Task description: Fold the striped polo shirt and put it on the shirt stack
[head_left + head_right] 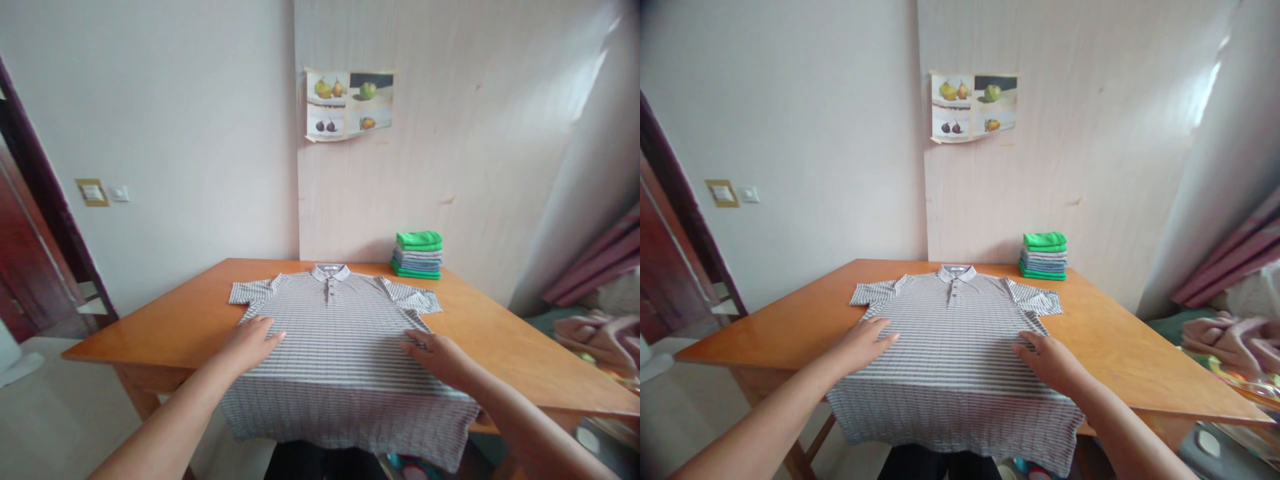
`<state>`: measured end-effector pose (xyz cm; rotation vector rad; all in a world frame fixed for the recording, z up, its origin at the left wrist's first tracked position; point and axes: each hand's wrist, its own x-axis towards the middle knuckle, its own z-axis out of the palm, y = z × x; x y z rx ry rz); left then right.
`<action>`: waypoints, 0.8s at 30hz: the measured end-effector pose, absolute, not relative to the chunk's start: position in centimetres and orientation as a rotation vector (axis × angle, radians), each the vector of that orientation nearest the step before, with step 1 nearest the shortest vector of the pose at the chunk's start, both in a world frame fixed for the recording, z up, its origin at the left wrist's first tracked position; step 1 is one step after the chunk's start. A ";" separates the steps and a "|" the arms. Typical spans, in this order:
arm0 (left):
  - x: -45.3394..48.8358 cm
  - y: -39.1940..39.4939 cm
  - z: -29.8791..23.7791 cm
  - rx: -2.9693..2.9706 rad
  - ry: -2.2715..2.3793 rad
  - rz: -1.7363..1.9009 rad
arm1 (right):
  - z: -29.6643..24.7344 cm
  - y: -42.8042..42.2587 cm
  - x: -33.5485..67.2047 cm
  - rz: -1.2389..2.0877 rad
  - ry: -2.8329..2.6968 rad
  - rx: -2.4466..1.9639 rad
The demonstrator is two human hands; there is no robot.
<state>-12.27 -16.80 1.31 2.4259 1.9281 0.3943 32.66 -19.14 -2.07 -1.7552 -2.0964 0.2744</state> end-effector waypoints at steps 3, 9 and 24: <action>-9.9 -14.8 2.3 2.560 1.765 0.480 | -0.6 -17.4 32.0 0.293 -2.054 -1.672; -4.0 -9.5 2.6 2.777 1.403 0.485 | 0.5 -14.3 29.0 0.340 -2.145 -1.537; -0.5 -5.8 -0.6 2.781 1.258 0.637 | 1.7 -1.1 23.8 0.265 -2.220 -1.463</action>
